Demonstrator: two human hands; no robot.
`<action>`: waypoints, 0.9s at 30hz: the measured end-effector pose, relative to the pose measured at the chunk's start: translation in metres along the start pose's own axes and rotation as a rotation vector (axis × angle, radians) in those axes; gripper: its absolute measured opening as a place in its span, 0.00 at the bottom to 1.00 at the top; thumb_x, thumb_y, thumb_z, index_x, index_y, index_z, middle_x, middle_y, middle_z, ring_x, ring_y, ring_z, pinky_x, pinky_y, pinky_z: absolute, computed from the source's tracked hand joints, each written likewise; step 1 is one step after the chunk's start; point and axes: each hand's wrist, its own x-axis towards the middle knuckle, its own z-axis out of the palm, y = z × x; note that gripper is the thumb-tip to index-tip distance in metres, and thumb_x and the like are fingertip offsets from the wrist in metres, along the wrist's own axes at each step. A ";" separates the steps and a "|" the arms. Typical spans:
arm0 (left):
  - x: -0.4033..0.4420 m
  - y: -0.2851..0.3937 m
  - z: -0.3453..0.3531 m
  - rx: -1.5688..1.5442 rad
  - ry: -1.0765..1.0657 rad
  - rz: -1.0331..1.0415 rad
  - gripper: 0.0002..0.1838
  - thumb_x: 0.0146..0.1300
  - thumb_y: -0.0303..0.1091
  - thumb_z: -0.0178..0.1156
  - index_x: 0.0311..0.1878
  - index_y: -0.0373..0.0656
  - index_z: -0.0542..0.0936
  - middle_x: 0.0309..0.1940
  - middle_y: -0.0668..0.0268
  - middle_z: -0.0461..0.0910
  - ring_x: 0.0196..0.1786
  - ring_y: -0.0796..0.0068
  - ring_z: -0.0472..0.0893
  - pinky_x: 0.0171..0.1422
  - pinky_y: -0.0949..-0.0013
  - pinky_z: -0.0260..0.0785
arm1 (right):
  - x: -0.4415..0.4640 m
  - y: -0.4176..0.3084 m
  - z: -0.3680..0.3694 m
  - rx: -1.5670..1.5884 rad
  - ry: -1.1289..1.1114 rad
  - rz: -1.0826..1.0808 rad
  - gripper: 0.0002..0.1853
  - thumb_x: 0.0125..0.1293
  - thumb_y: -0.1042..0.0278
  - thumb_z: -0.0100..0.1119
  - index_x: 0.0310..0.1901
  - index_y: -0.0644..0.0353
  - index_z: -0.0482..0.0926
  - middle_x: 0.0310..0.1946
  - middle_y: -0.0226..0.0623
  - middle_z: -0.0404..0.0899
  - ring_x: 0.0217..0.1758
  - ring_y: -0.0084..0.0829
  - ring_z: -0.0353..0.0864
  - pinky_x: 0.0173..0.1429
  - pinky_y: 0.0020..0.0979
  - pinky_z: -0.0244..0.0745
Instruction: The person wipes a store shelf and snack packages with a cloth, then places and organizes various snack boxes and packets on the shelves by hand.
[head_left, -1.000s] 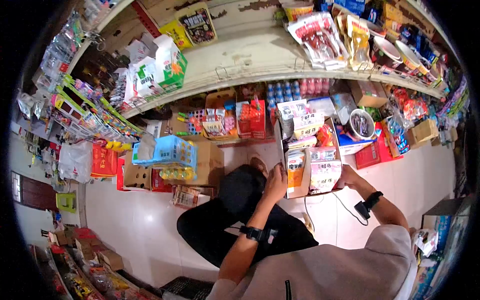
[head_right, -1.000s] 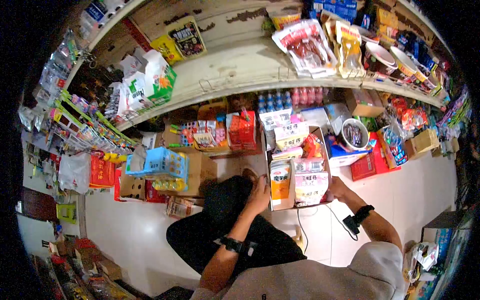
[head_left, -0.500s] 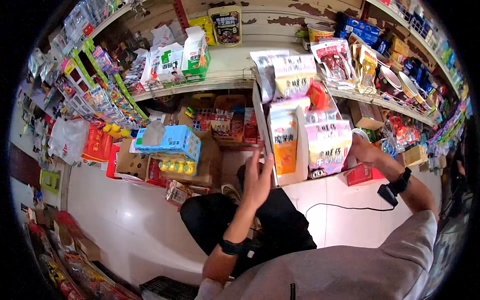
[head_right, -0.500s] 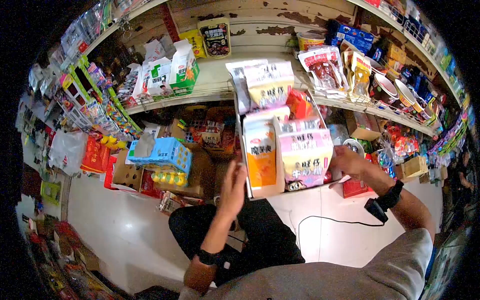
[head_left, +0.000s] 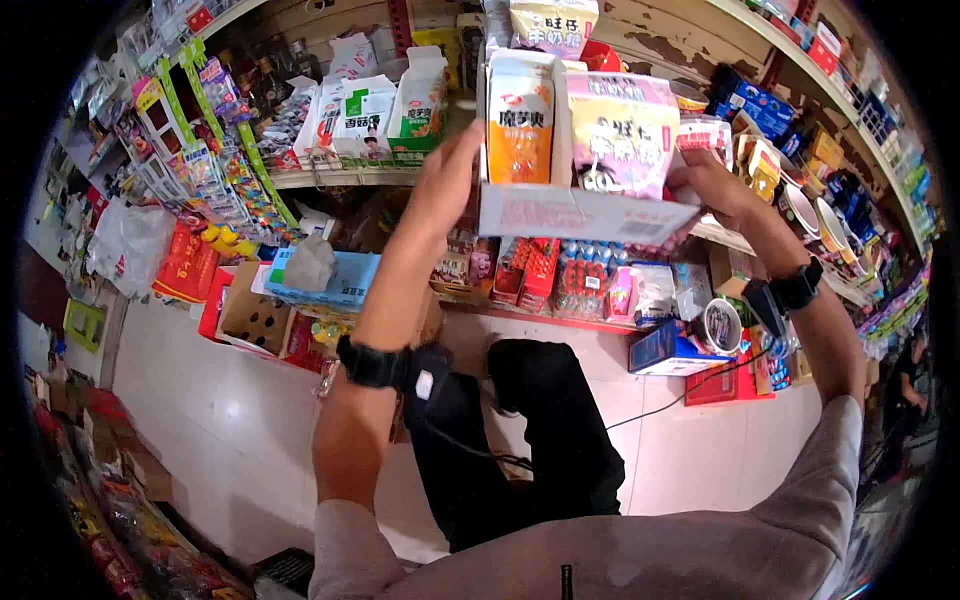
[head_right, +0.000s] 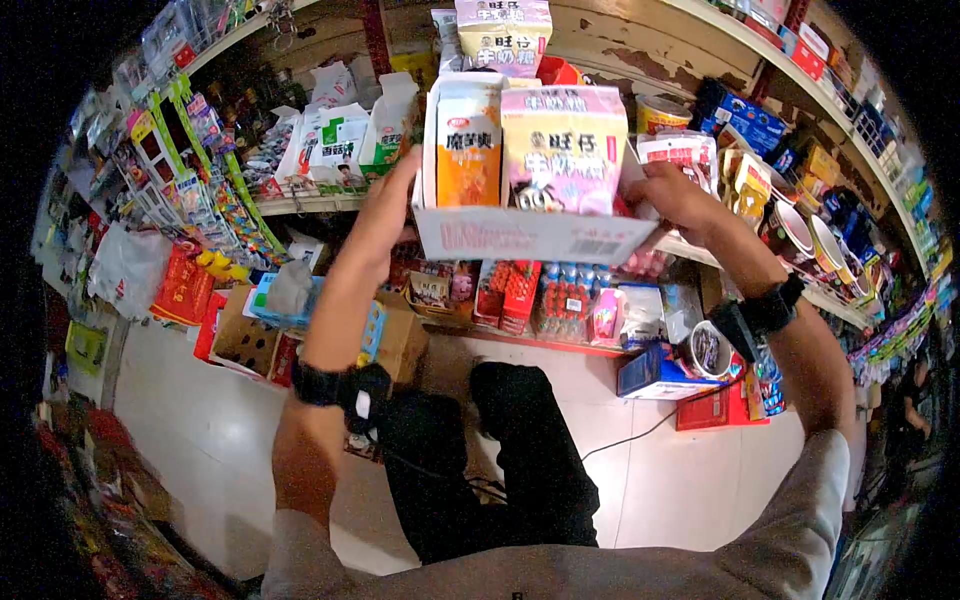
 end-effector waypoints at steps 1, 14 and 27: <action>0.017 0.000 -0.005 0.005 0.003 -0.020 0.34 0.69 0.63 0.44 0.65 0.45 0.73 0.56 0.61 0.78 0.58 0.71 0.78 0.58 0.63 0.71 | -0.008 -0.031 0.016 0.059 0.073 0.026 0.18 0.63 0.69 0.53 0.50 0.74 0.71 0.40 0.51 0.80 0.35 0.45 0.85 0.25 0.44 0.86; 0.173 -0.028 -0.045 0.044 0.028 -0.151 0.40 0.67 0.62 0.46 0.66 0.33 0.69 0.64 0.51 0.71 0.64 0.61 0.72 0.67 0.61 0.62 | 0.161 -0.014 0.020 0.064 0.032 0.007 0.16 0.64 0.66 0.51 0.47 0.70 0.74 0.37 0.48 0.81 0.33 0.42 0.86 0.26 0.37 0.87; 0.189 -0.036 -0.037 -0.203 -0.029 -0.206 0.33 0.69 0.62 0.45 0.65 0.46 0.72 0.59 0.62 0.76 0.59 0.67 0.74 0.61 0.56 0.65 | 0.185 0.003 0.022 0.086 0.013 0.015 0.16 0.65 0.66 0.48 0.47 0.70 0.73 0.40 0.47 0.80 0.36 0.40 0.85 0.25 0.39 0.86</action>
